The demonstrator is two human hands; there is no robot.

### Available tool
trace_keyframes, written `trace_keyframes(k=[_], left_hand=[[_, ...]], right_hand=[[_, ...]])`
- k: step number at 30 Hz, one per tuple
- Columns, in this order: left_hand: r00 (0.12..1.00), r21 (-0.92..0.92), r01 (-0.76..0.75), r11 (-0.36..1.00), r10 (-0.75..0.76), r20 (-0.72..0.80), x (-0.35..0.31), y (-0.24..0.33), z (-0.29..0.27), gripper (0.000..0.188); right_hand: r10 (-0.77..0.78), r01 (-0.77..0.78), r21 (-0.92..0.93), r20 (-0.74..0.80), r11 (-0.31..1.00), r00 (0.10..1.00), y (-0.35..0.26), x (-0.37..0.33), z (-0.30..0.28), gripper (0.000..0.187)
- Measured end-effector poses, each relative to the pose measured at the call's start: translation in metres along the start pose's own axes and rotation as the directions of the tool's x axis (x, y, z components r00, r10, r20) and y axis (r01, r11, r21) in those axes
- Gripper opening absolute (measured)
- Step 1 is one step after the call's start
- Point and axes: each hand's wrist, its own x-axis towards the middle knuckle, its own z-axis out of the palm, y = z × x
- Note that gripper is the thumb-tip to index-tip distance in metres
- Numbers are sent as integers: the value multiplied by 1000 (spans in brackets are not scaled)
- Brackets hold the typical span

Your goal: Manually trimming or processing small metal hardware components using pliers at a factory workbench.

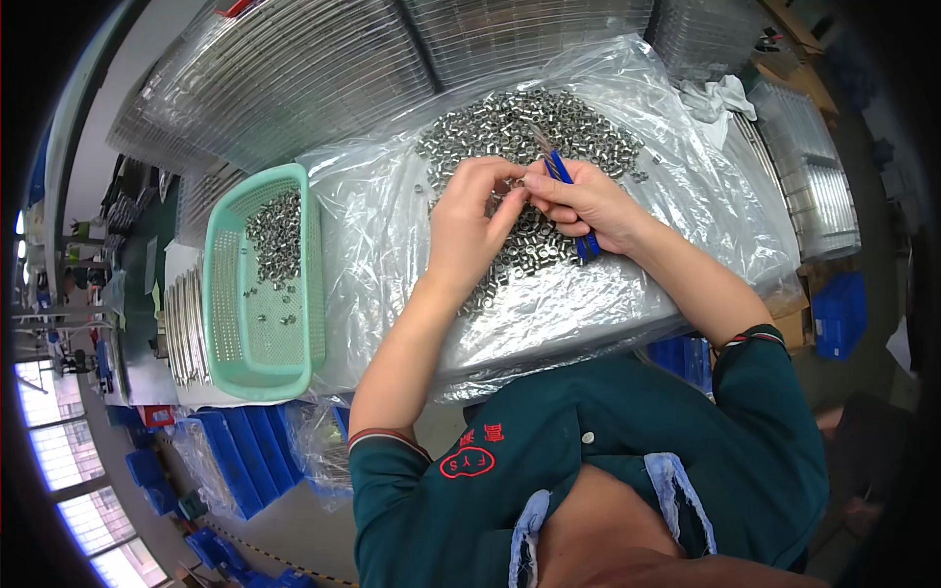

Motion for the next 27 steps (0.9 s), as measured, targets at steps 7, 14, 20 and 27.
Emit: trace_keyframes(k=[7,14,20,27], left_hand=[[1000,20,12,1000,-12,-17,-4,-8,-21,7],[982,-44,-10,999,1,-187,3,3,-9,11],[990,103,-126,987,132,-58,0,3,-1,19],[987,88,-135,987,142,-73,-2,-2,-2,14]], right_hand=[[87,-101,241,68,965,994,-4,1,-3,26],[139,-154,259,76,953,987,-3,1,-1,30],[118,-136,269,81,954,990,0,1,-5,21],[132,-146,276,69,950,989,-1,0,-2,20]])
